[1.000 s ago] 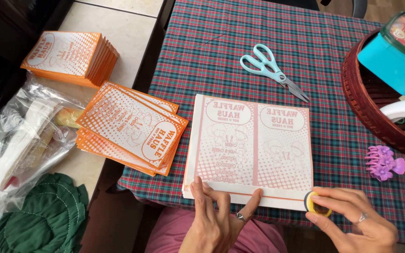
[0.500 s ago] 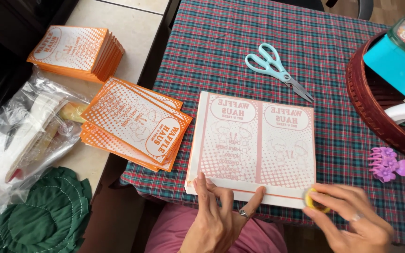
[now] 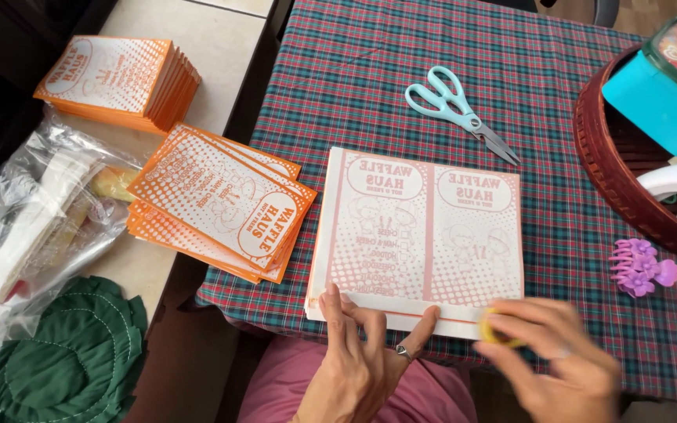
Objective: Folding paper bags and applying yellow adhesive tape to seal them.
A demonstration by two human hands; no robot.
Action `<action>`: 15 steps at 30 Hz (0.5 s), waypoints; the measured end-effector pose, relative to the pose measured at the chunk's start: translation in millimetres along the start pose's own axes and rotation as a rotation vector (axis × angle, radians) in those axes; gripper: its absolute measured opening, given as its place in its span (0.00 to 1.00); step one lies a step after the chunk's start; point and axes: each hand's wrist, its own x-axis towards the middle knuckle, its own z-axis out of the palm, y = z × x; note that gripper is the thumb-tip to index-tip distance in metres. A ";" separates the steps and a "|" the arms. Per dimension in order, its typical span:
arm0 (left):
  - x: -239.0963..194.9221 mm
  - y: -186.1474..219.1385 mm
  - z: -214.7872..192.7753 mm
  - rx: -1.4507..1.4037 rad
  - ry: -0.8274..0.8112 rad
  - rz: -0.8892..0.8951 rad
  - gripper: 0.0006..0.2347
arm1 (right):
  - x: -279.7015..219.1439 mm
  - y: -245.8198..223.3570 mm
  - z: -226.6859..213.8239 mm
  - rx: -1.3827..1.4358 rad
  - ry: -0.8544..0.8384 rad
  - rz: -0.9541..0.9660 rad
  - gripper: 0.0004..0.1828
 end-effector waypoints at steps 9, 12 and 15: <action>-0.9 -0.5 0.4 -0.012 -0.022 0.006 0.27 | -5.0 7.9 -12.9 -0.036 -0.031 0.119 0.12; -1.6 1.8 0.3 -0.041 -0.028 0.016 0.25 | -5.0 4.1 5.6 -0.020 -0.003 -0.056 0.12; -1.2 1.8 -0.4 -0.031 -0.056 0.008 0.25 | 9.2 -20.4 18.3 0.101 -0.061 -0.100 0.14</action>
